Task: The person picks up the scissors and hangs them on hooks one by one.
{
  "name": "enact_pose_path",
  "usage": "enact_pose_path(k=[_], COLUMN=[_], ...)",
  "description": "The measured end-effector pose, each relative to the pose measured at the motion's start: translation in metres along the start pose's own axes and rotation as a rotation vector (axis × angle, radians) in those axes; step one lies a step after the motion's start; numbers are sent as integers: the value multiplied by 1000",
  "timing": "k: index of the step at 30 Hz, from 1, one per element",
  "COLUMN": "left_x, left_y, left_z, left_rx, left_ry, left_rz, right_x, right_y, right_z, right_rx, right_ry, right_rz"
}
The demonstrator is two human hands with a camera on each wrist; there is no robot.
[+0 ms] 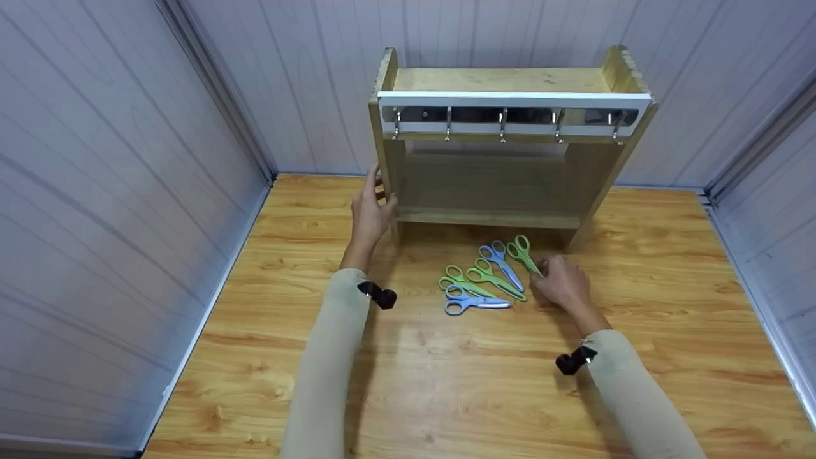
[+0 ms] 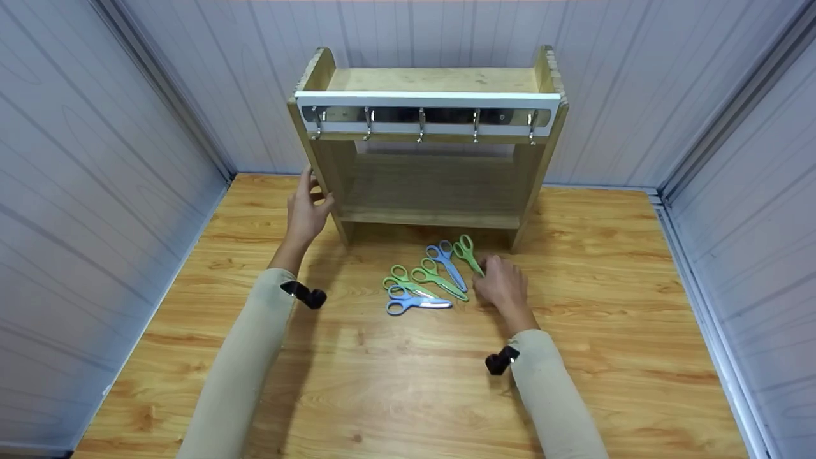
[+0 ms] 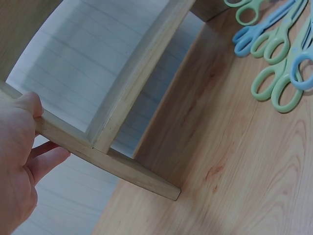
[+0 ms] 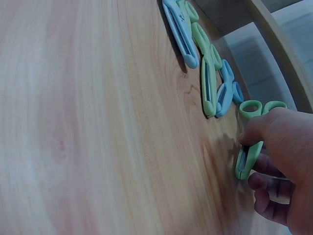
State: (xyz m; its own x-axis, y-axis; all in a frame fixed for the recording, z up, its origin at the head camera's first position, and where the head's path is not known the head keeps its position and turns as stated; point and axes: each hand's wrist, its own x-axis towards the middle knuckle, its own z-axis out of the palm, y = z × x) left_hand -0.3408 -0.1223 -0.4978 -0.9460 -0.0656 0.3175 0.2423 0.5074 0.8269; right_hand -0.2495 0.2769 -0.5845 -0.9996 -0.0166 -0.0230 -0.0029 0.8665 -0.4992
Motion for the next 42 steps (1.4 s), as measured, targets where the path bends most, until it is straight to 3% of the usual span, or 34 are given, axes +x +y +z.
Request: enact_pose_path(k=[19,32,42], left_x=[0,2,2], left_y=[0,0,0], left_z=[-1,1,1], left_rx=[-19,-24,-35], left_ry=[4,22,20], left_rz=[-9,54,29], right_x=[-3,-4,-4], right_y=[-12,-17,-29], right_z=[-22,-31,-41], right_rx=[41,19,15], right_ry=[38,48,68], right_rz=[-52,-94,-140])
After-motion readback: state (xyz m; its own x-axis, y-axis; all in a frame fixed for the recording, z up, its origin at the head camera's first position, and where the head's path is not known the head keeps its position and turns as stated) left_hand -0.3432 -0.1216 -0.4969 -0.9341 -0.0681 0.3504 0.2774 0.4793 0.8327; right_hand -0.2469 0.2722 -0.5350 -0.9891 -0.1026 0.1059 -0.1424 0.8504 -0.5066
